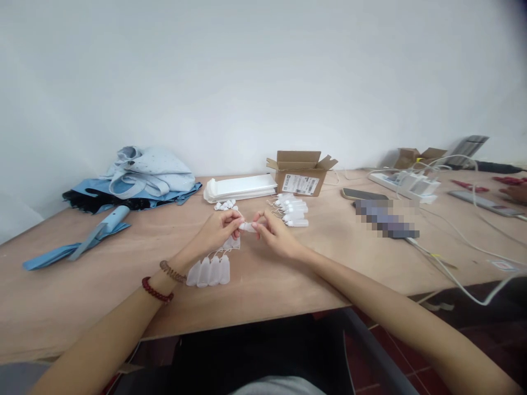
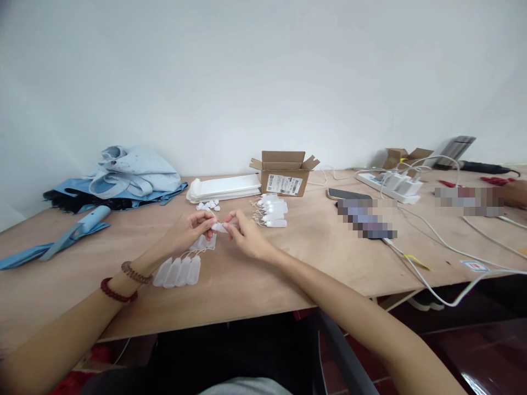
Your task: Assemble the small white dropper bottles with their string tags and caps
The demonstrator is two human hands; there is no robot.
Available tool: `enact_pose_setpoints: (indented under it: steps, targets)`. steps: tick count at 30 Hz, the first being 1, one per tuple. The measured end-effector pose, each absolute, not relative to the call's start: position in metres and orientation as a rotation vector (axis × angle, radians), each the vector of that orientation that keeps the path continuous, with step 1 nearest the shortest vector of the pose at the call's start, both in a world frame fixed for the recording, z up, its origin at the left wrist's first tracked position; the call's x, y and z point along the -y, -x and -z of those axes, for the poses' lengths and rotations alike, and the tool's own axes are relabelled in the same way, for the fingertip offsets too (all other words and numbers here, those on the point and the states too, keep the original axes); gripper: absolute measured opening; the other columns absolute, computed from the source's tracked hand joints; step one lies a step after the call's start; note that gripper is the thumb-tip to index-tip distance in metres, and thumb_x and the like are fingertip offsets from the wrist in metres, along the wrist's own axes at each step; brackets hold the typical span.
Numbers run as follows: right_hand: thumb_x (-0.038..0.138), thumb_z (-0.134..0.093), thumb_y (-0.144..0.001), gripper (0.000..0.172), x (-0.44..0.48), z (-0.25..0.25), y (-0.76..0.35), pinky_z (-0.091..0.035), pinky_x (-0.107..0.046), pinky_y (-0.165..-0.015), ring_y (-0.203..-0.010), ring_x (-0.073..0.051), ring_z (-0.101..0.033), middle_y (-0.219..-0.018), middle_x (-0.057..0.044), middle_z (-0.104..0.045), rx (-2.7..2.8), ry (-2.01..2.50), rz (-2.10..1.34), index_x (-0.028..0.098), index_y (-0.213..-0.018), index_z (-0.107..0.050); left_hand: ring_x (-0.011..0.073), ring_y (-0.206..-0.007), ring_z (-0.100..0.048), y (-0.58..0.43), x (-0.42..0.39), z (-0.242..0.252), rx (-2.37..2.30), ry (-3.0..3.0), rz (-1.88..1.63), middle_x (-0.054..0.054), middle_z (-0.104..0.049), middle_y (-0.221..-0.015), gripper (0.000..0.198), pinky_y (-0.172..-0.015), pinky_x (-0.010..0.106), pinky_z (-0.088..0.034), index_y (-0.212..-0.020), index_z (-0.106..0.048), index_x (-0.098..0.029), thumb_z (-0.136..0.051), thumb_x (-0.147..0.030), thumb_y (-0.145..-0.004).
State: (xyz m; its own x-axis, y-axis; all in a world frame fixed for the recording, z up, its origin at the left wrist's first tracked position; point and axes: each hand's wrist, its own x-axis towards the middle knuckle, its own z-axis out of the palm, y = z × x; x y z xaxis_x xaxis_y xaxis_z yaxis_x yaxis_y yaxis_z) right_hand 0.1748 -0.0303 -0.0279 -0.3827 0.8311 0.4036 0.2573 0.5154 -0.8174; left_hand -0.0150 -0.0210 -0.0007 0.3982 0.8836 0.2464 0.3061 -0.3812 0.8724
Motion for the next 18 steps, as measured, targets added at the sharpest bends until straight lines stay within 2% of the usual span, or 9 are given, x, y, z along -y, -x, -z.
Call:
enact_pose_setpoints:
  steps: [9,18]
  targets:
    - [0.047,-0.048,-0.087,0.026,0.0232,0.0280,-0.1757,-0.021,-0.019,-0.040,-0.041,-0.006,-0.032,-0.060,0.007,-0.052,1.680,0.845,-1.272,0.023,-0.089,-0.041,0.0142,-0.074,-0.059,0.0107,0.0224,-0.0033,-0.940,-1.740,-1.055,0.002,-0.060,-0.081,0.020,-0.072,0.029,-0.049,-0.082,-0.059,-0.016,-0.069,-0.029,-0.071]
    - [0.050,-0.053,-0.082,0.031,0.0226,0.0245,-0.1756,-0.020,-0.019,-0.039,-0.039,-0.005,-0.033,-0.059,0.007,-0.053,1.614,0.826,-1.372,0.022,-0.086,-0.040,0.0163,-0.087,-0.059,0.0148,0.0166,-0.0001,-0.882,-1.727,-1.063,0.003,-0.061,-0.086,0.023,-0.084,0.032,-0.045,-0.083,-0.060,-0.016,-0.072,-0.028,-0.068]
